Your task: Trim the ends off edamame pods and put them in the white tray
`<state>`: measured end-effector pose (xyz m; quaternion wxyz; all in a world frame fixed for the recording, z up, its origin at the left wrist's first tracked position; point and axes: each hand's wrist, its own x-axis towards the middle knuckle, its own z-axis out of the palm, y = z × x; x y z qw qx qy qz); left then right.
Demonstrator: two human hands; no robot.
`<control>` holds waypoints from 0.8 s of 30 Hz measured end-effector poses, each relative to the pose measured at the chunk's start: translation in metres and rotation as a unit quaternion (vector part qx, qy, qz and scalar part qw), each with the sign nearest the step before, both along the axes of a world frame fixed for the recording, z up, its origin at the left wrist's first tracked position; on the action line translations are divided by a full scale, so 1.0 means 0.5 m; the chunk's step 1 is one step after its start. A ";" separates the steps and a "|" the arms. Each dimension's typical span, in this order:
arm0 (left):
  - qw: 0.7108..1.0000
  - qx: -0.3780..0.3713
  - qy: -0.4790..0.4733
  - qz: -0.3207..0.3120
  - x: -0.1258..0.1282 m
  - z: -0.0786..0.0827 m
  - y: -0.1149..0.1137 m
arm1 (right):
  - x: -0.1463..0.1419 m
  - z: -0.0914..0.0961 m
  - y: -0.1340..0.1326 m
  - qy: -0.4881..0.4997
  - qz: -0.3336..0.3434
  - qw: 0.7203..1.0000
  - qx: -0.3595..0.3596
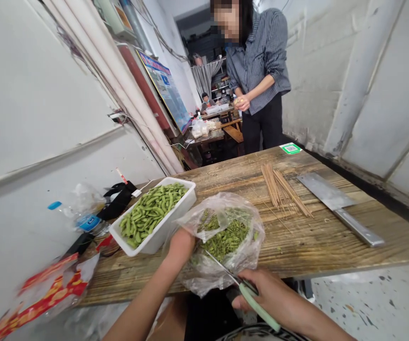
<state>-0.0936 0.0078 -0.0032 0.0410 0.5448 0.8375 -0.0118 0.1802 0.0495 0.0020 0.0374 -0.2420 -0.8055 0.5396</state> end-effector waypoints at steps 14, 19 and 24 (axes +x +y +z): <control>0.970 0.098 -0.198 -0.104 0.016 0.034 -0.022 | -0.098 0.046 0.109 0.006 -0.011 0.984 -0.179; 0.929 0.204 -0.308 -0.023 0.050 0.036 -0.048 | -0.115 0.073 0.171 0.043 -0.046 0.986 -0.152; 0.789 0.204 -0.576 0.070 0.107 0.036 -0.075 | -0.036 0.058 0.117 -0.018 0.025 0.993 -0.118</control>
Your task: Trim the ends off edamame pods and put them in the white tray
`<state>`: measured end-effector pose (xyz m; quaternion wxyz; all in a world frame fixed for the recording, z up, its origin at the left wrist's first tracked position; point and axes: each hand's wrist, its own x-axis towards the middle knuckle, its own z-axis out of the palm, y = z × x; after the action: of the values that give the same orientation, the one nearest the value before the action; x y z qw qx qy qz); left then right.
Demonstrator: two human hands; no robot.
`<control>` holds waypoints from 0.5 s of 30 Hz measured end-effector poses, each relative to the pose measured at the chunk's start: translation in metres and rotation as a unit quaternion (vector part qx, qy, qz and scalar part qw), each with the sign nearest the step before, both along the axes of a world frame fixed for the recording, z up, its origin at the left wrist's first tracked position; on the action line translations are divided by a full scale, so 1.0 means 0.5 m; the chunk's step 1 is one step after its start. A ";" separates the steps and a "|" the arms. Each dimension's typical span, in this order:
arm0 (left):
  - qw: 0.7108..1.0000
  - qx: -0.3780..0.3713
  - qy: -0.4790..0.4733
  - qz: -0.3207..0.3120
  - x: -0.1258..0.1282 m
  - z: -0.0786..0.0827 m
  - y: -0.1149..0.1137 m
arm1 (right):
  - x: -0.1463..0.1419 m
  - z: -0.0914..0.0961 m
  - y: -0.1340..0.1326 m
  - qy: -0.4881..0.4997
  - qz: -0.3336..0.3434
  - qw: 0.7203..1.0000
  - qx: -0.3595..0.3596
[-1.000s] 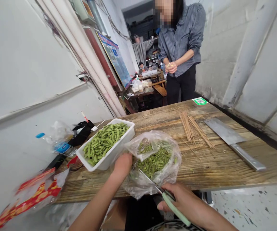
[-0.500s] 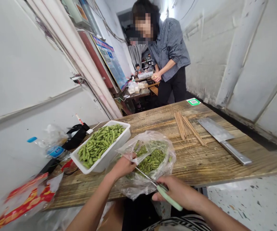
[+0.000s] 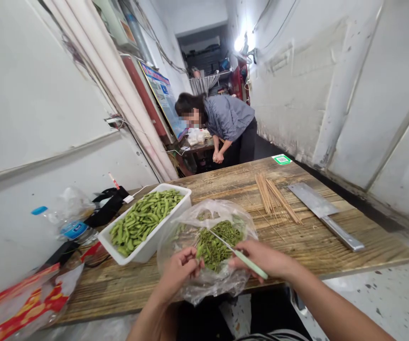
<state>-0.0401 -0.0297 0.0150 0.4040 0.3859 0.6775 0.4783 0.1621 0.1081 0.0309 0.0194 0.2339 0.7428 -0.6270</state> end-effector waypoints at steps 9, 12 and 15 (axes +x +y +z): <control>0.973 0.014 -0.226 0.043 0.030 -0.013 -0.028 | 0.095 -0.029 -0.087 0.036 0.013 0.999 -0.027; 0.974 0.012 -0.219 0.049 0.046 -0.014 -0.031 | 0.086 -0.016 -0.103 0.027 0.014 1.000 0.008; 0.978 0.016 -0.198 0.063 0.060 -0.018 -0.032 | 0.070 -0.006 -0.116 0.031 -0.001 0.997 0.068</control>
<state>-0.0102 -0.0457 0.0060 0.4923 0.2466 0.5995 0.5808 0.1969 0.0502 0.0278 -0.0199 0.2157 0.7839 -0.5819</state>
